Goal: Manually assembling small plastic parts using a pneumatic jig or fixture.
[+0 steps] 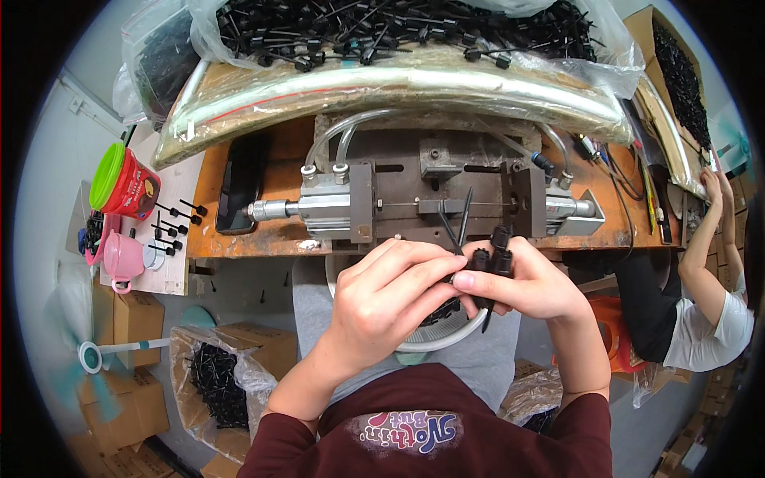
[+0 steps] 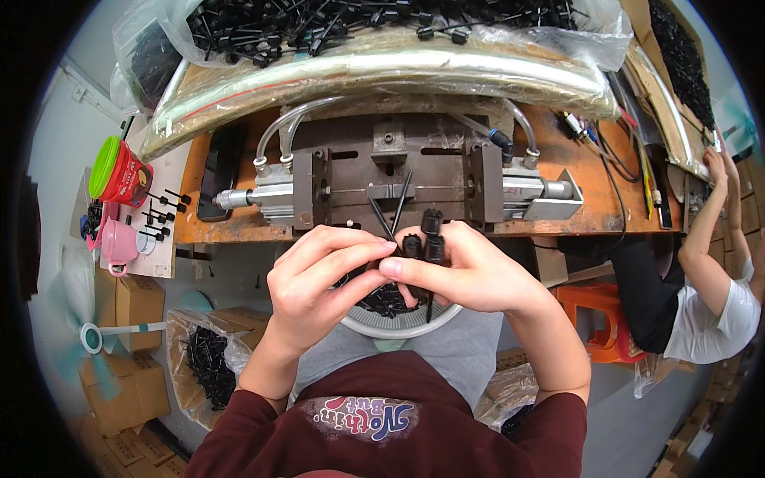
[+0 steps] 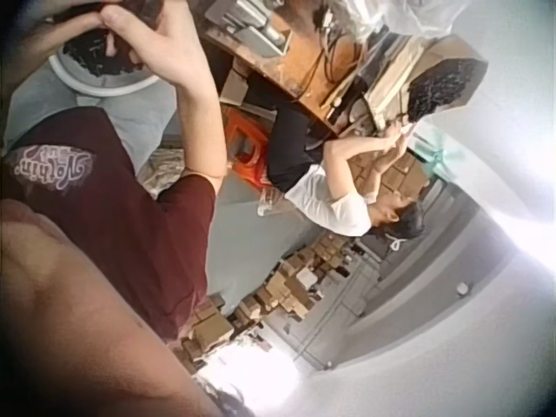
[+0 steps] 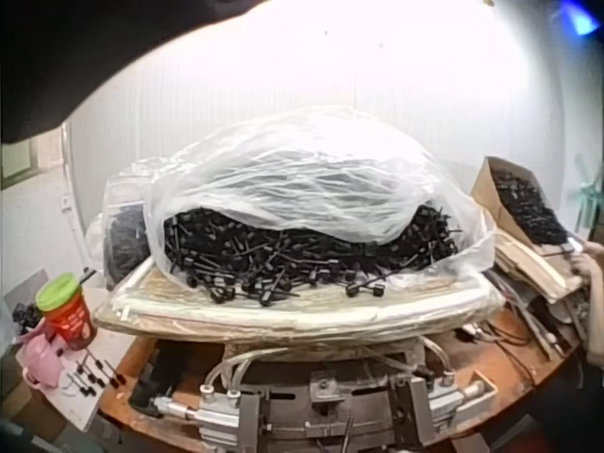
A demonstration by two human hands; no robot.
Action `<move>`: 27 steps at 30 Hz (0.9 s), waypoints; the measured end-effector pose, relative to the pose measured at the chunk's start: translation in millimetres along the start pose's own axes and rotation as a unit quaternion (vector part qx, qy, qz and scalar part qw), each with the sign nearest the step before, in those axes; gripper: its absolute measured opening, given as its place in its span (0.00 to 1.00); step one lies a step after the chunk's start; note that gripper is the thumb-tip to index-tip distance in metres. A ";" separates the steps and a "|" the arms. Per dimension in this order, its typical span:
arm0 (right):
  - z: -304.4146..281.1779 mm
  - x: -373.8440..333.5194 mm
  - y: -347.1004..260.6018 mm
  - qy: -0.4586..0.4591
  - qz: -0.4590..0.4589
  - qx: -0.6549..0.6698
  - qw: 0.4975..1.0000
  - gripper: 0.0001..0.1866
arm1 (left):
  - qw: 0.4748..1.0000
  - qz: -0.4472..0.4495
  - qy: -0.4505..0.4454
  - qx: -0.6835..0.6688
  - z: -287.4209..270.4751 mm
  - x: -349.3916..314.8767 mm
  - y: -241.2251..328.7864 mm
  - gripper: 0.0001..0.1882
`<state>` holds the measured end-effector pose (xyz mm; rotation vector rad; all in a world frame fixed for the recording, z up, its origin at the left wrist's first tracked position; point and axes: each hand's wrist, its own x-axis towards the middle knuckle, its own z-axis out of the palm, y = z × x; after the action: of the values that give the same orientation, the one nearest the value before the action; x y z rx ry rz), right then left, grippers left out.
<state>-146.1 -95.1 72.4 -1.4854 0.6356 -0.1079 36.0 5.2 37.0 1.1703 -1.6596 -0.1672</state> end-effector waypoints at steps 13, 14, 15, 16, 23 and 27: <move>18.1 -22.5 27.0 0.282 -0.158 0.125 0.938 0.05 | 0.973 0.011 -0.062 0.221 25.8 -11.0 -18.9 0.13; 17.5 -23.4 28.8 0.280 -0.154 0.138 0.938 0.05 | 0.971 0.007 -0.067 0.229 26.1 -9.0 -17.4 0.13; 17.7 -23.8 30.5 0.278 -0.149 0.151 0.937 0.05 | 0.969 0.003 -0.072 0.236 26.1 -7.1 -16.1 0.13; 19.6 -23.4 32.5 0.290 -0.150 0.162 0.931 0.05 | 0.968 0.006 -0.076 0.238 26.0 -5.1 -15.9 0.13; 25.4 -21.5 29.3 0.320 -0.087 0.159 0.930 0.08 | 0.963 -0.007 -0.100 0.250 24.1 -0.3 -14.3 0.13; 20.5 -21.3 36.1 0.303 -0.064 0.128 0.942 0.12 | 0.961 -0.018 -0.116 0.251 21.2 2.4 -12.8 0.13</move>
<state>-165.8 -63.4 44.5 -1.2324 0.9737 -0.7439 26.9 -12.0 21.5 1.6089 -1.9534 0.1094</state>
